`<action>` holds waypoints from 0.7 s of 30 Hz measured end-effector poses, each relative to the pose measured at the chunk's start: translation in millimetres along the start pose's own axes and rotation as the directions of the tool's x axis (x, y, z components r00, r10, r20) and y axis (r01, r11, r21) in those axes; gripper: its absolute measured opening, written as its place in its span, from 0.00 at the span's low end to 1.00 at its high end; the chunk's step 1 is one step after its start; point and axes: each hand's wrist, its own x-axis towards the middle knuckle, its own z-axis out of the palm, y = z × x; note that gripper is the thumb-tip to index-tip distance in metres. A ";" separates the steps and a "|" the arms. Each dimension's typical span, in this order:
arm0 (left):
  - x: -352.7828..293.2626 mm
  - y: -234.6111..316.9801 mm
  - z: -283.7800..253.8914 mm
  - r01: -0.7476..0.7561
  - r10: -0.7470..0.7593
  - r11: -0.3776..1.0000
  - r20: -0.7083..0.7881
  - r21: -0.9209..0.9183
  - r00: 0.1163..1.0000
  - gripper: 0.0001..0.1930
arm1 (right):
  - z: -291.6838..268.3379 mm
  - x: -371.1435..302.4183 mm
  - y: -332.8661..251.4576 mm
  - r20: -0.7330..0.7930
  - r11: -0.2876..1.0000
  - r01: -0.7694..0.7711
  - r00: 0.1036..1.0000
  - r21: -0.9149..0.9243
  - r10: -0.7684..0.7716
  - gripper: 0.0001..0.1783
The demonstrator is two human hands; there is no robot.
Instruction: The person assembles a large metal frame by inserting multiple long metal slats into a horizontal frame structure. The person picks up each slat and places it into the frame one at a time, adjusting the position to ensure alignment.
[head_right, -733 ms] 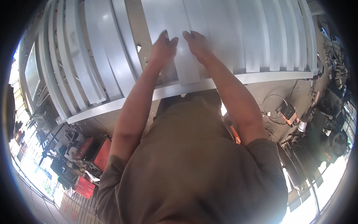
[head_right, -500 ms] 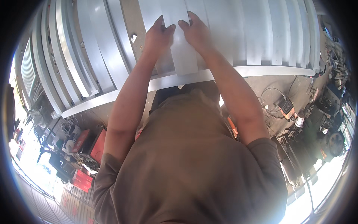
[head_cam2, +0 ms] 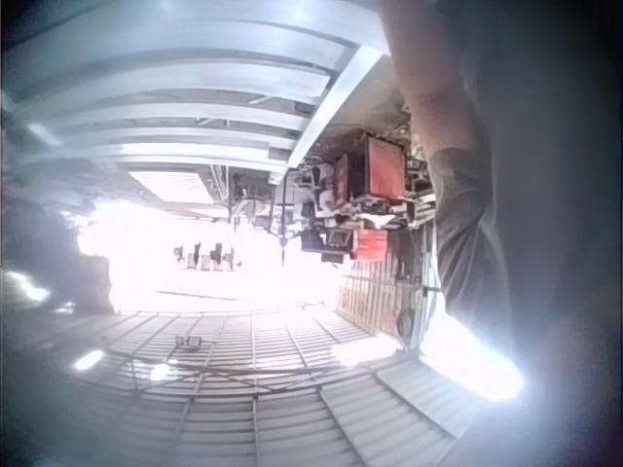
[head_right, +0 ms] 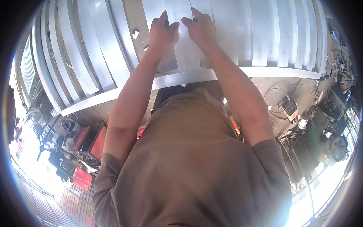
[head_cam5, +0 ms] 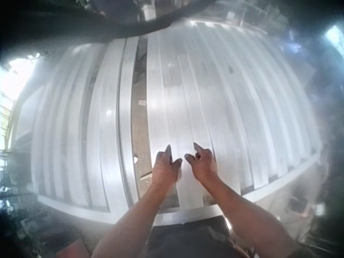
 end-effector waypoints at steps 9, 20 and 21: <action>-0.7 2.5 4.2 0.008 -0.008 1.000 -0.007 0.022 1.000 0.39 | -3.9 -7.1 -5.8 -0.010 0.993 -0.036 0.999 -0.112 0.035 0.39; -80.9 -88.9 -124.0 0.217 -0.112 0.968 -0.551 0.129 0.827 0.40 | 42.0 -80.9 -64.8 0.337 0.979 0.163 0.921 0.121 -0.195 0.22; -87.8 -103.3 -135.7 0.366 -0.280 0.924 -0.459 0.109 0.843 0.44 | 63.0 -94.1 -74.8 0.290 0.917 0.327 0.876 0.230 -0.385 0.21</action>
